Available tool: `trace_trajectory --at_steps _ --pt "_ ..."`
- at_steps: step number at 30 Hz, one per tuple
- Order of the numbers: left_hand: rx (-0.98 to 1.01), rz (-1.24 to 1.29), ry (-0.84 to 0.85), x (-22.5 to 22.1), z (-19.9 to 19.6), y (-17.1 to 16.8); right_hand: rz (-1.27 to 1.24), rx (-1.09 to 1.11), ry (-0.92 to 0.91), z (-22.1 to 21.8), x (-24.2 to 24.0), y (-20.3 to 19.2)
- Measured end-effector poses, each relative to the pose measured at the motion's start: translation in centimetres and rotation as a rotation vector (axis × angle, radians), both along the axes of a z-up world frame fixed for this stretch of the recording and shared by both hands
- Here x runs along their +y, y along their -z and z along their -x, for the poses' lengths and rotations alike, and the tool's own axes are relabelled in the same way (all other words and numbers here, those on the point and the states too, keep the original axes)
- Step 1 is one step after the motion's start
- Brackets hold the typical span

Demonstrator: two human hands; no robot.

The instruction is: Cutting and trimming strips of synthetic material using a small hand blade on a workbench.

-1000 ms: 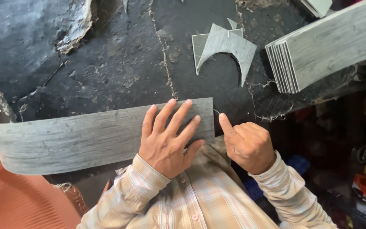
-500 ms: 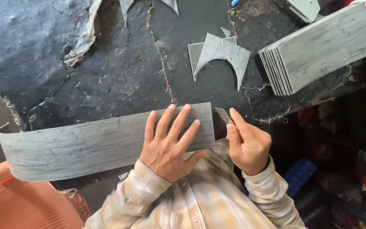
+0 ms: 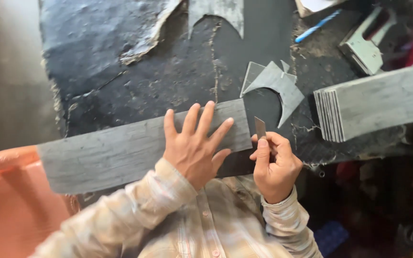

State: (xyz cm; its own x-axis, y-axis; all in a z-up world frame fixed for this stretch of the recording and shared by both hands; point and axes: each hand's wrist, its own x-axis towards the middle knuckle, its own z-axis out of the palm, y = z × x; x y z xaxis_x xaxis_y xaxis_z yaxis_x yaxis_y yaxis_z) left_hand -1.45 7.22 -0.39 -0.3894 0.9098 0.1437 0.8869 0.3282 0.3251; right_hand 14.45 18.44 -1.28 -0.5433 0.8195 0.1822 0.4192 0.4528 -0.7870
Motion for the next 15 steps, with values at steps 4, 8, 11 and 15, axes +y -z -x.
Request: trace_trajectory --at_steps 4,8,11,15 --pt "-0.01 0.249 0.069 1.7 2.3 -2.4 -0.219 -0.038 0.046 -0.2 -0.1 0.9" --pt "-0.041 0.423 0.031 1.7 2.1 -1.6 -0.345 -0.134 0.082 0.0 0.1 0.4" --pt "0.04 0.411 -0.018 0.6 1.1 -0.9 -0.416 -0.098 0.042 0.4 0.1 -0.2" --pt "0.087 0.372 -0.098 -0.1 0.7 -0.9 -0.471 -0.146 -0.11 1.6 0.6 -0.7"
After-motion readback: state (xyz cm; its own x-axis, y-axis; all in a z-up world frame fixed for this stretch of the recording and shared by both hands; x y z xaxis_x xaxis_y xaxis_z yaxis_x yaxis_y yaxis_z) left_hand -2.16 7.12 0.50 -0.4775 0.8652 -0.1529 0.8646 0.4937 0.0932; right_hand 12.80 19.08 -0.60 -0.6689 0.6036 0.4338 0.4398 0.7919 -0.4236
